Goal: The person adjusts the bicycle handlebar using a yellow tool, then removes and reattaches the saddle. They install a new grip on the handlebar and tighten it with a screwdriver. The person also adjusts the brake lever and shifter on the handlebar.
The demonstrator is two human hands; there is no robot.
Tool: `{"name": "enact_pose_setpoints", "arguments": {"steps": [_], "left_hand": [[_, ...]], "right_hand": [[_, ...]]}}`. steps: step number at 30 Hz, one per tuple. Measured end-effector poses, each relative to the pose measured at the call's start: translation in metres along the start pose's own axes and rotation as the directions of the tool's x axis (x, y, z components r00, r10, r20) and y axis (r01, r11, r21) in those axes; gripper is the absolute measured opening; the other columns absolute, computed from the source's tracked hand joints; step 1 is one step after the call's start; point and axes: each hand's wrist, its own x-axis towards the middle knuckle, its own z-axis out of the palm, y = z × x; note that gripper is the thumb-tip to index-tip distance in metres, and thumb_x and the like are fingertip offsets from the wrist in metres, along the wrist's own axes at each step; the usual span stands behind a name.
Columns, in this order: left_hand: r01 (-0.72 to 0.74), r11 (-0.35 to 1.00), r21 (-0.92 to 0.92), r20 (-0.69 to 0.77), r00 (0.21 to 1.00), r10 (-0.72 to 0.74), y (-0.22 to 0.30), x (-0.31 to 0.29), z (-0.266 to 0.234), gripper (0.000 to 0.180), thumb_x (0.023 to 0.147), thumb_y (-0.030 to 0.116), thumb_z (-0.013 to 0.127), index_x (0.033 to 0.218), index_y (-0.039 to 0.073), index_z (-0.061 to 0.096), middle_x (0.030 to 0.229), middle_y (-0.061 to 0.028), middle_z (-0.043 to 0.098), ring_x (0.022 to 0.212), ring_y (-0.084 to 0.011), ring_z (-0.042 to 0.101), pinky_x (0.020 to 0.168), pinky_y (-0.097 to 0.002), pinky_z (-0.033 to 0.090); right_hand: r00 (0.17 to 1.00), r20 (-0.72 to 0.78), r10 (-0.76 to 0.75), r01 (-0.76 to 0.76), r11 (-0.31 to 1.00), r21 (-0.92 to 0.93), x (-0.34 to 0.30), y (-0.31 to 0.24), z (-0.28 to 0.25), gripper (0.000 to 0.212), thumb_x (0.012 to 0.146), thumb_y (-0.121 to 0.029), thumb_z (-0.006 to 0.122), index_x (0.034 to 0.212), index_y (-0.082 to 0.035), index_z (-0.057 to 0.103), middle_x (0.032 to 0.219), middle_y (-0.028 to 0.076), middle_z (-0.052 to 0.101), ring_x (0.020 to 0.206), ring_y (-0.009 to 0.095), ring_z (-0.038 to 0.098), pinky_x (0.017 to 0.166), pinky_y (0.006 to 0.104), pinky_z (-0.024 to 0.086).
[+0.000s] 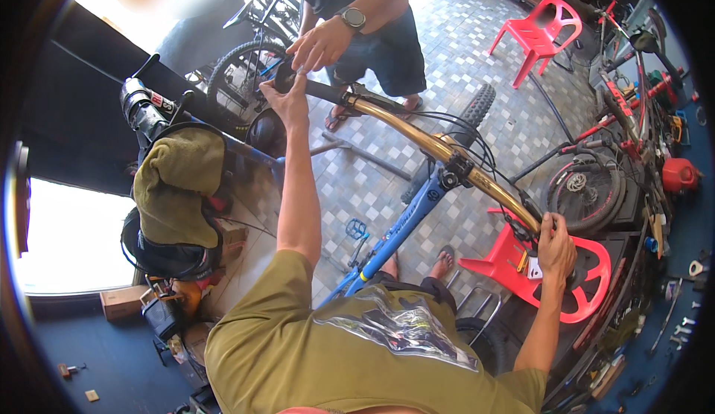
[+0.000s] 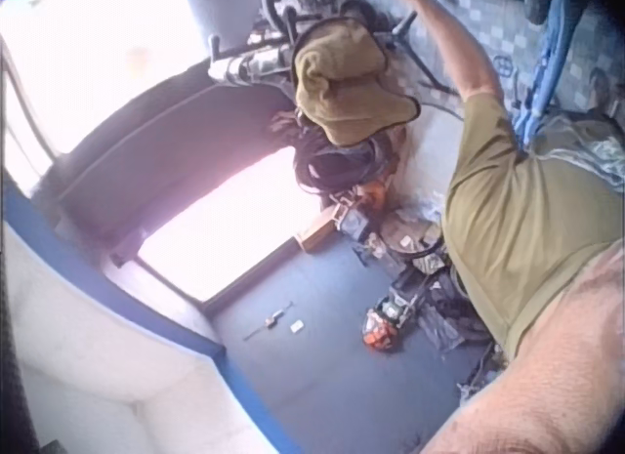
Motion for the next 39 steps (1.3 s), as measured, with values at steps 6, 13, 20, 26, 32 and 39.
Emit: {"name": "enact_pose_setpoints", "arguments": {"steps": [6, 13, 20, 26, 32, 39], "left_hand": [[0.061, 0.998, -0.032, -0.024, 0.998, -0.062, 0.026, -0.020, 0.017, 0.046, 0.083, 0.014, 0.079, 0.104, 0.005, 0.038, 0.099, -0.0048, 0.042, 0.085, -0.0108, 0.044, 0.075, -0.0258, 0.042], [0.025, 0.997, -0.078, -0.045, 0.999, -0.029, 0.009, -0.019, 0.007, 0.046, 0.087, 0.013, 0.080, 0.107, 0.004, 0.039, 0.097, -0.0037, 0.045, 0.083, -0.0079, 0.047, 0.071, -0.0228, 0.042], [0.019, 0.998, -0.054, 0.009, 1.000, -0.019, 0.011, -0.020, 0.004, 0.054, 0.085, 0.019, 0.087, 0.114, 0.003, 0.045, 0.101, -0.0060, 0.050, 0.085, -0.0106, 0.053, 0.072, -0.0231, 0.046], [-0.021, 0.999, -0.039, 0.030, 0.999, 0.022, 0.015, -0.021, -0.004, 0.036, 0.101, 0.030, 0.071, 0.113, 0.001, 0.054, 0.104, -0.0065, 0.055, 0.094, -0.0113, 0.055, 0.086, -0.0278, 0.048], [0.071, 0.953, -0.296, -0.140, 0.983, -0.117, 0.015, -0.021, 0.002, 0.063, 0.114, 0.046, 0.037, 0.113, -0.011, 0.060, 0.106, -0.0165, 0.067, 0.101, -0.0197, 0.063, 0.096, -0.0335, 0.049], [0.001, 0.975, -0.222, -0.314, 0.947, -0.072, 0.023, -0.028, 0.016, 0.045, 0.114, 0.029, 0.044, 0.095, -0.004, 0.068, 0.087, -0.0032, 0.066, 0.083, -0.0081, 0.058, 0.081, -0.0236, 0.044]], "right_hand": [[1.000, -0.023, -0.015, 0.016, 0.998, 0.058, -0.002, 0.029, 0.011, 0.048, 0.110, -0.046, 0.040, 0.126, -0.010, 0.067, 0.090, 0.020, 0.074, 0.086, 0.045, 0.070, 0.077, 0.0519, 0.052], [0.962, -0.042, -0.271, 0.244, 0.915, -0.320, 0.019, -0.036, -0.015, 0.047, 0.099, -0.040, 0.066, 0.131, -0.006, 0.066, 0.113, 0.018, 0.067, 0.111, 0.037, 0.062, 0.096, 0.0457, 0.049], [0.690, 0.098, -0.718, 0.721, 0.693, 0.001, 0.041, -0.145, 0.008, 0.078, 0.083, -0.049, 0.081, 0.144, -0.008, 0.056, 0.128, 0.017, 0.060, 0.118, 0.038, 0.057, 0.104, 0.0498, 0.045], [0.530, 0.198, -0.824, 0.807, 0.563, 0.182, 0.080, -0.221, 0.036, 0.074, 0.088, -0.050, 0.077, 0.142, -0.004, 0.054, 0.121, 0.018, 0.062, 0.107, 0.040, 0.063, 0.091, 0.0473, 0.052], [0.486, 0.326, -0.811, 0.800, 0.563, 0.208, 0.102, -0.267, 0.062, 0.041, 0.096, -0.037, 0.073, 0.104, -0.001, 0.057, 0.074, 0.020, 0.067, 0.071, 0.043, 0.069, 0.063, 0.0510, 0.053], [0.512, 0.190, -0.838, 0.724, 0.540, 0.430, 0.098, -0.256, 0.094, 0.032, 0.095, -0.019, 0.075, 0.096, 0.003, 0.052, 0.074, 0.025, 0.065, 0.069, 0.047, 0.066, 0.057, 0.0515, 0.051]]}}
